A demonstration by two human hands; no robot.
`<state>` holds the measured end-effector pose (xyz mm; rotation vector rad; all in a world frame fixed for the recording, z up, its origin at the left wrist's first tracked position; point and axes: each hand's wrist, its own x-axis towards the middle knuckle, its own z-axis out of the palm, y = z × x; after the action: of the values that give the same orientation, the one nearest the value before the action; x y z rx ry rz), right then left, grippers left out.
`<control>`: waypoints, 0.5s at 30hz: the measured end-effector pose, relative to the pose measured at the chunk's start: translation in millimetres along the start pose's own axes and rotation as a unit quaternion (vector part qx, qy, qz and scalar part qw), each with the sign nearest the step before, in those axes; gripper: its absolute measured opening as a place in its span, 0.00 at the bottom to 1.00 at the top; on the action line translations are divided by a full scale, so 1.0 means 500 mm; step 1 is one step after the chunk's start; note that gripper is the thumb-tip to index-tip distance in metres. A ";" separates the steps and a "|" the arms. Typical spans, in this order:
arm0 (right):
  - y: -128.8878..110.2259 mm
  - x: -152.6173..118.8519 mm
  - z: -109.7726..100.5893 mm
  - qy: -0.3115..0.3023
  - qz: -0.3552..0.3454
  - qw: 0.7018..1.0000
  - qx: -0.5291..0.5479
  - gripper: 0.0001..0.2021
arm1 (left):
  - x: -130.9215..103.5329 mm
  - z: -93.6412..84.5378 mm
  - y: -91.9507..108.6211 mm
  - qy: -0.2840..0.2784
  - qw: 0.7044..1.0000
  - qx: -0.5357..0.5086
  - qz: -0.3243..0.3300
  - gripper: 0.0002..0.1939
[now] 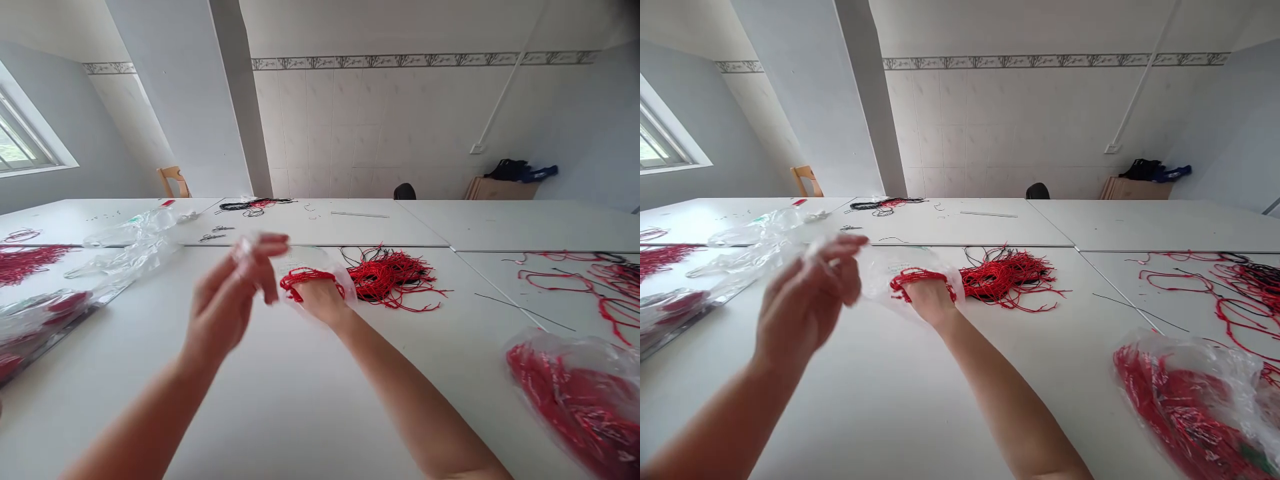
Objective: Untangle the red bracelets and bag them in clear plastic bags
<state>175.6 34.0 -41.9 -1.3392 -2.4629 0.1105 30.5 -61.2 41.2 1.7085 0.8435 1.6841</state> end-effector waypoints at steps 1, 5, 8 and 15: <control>0.005 0.002 0.001 -0.041 0.004 0.999 -0.013 0.12 | 0.019 -0.018 -0.004 0.038 0.999 0.010 -0.020 0.16; 0.001 -0.014 0.017 -0.165 0.042 0.985 -0.030 0.14 | 0.055 -0.068 -0.046 0.049 0.984 0.072 -0.154 0.14; -0.013 -0.030 0.019 -0.220 0.046 0.974 -0.032 0.14 | 0.051 -0.088 -0.084 0.043 0.977 0.065 -0.197 0.15; -0.039 -0.022 -0.025 -0.225 0.050 0.972 -0.044 0.06 | 0.051 -0.096 -0.116 0.050 0.972 -0.043 -0.224 0.14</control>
<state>169.6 13.0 -28.6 -1.6256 -2.7915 0.3693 -19.6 -6.5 13.2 1.2638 1.0910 1.4775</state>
